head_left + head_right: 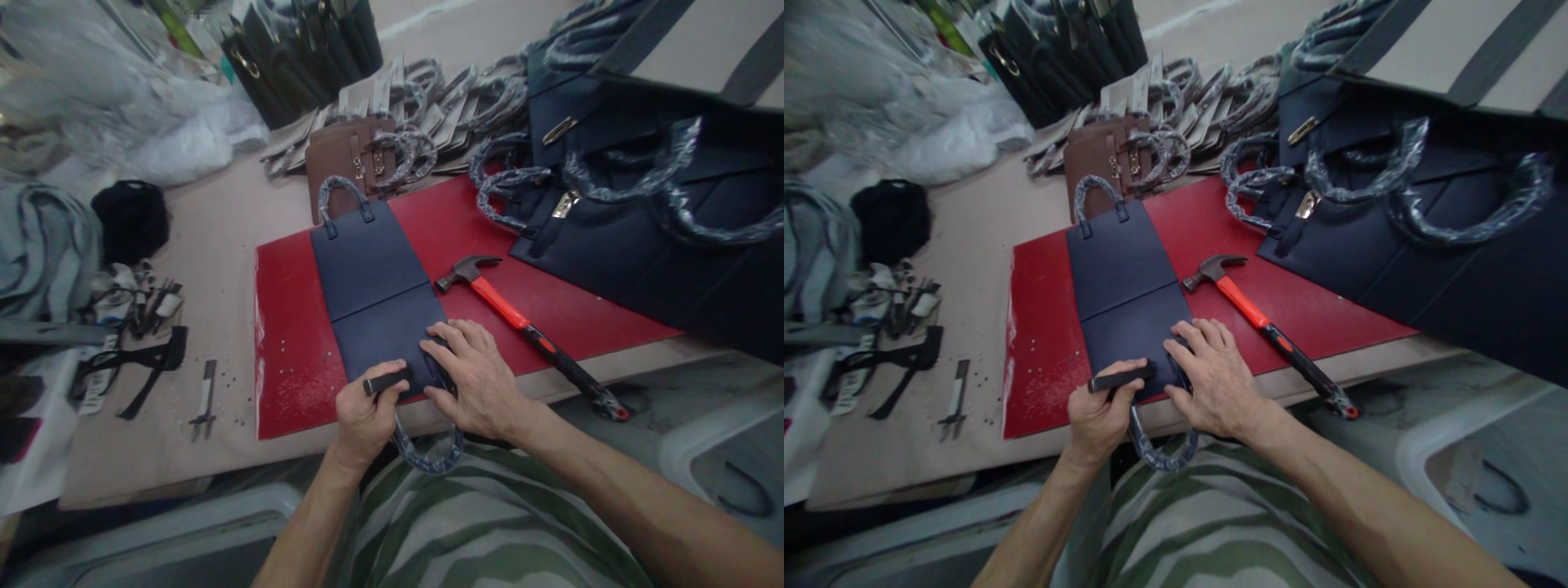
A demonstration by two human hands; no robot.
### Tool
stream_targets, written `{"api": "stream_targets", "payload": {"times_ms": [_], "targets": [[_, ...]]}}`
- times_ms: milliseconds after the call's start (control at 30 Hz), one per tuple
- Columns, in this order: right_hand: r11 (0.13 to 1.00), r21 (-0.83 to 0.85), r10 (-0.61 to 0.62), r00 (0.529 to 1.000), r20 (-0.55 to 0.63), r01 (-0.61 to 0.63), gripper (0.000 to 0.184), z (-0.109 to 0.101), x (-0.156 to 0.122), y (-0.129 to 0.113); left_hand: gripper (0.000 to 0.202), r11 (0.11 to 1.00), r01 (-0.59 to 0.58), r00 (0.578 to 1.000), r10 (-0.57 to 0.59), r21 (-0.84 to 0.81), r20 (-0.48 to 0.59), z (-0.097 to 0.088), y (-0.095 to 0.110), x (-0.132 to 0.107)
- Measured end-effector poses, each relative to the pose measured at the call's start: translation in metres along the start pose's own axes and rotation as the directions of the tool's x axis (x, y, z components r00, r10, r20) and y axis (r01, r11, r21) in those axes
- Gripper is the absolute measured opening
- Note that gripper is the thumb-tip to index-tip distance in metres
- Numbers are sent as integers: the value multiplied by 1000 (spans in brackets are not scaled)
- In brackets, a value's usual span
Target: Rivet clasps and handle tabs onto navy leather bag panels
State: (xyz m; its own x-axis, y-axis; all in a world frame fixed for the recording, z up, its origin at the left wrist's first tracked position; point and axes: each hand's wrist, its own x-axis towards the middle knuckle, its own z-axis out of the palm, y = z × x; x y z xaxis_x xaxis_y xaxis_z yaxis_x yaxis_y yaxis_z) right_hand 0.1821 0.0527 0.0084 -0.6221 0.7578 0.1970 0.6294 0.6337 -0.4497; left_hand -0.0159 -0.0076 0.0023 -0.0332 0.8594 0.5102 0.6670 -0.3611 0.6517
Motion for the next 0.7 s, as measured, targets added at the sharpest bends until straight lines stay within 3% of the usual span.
{"api": "stream_targets", "payload": {"times_ms": [233, 500, 700], "targets": [[1000, 9, 6, 1000, 6, -6, 53, 0, 0, 1, 8, 999, -26, 1000, 25, 28, 10, 1, 1, 0], [1000, 15, 3, 1000, 9, -3, 54, 0, -1, 2, 10, 998, 33, 999, -32, 52, -10, 3, 0, -2], [1000, 19, -3, 1000, 2, 3, 54, -1, -1, 2, 8, 998, -17, 1000, 17, 54, 7, 4, -1, -1]]}}
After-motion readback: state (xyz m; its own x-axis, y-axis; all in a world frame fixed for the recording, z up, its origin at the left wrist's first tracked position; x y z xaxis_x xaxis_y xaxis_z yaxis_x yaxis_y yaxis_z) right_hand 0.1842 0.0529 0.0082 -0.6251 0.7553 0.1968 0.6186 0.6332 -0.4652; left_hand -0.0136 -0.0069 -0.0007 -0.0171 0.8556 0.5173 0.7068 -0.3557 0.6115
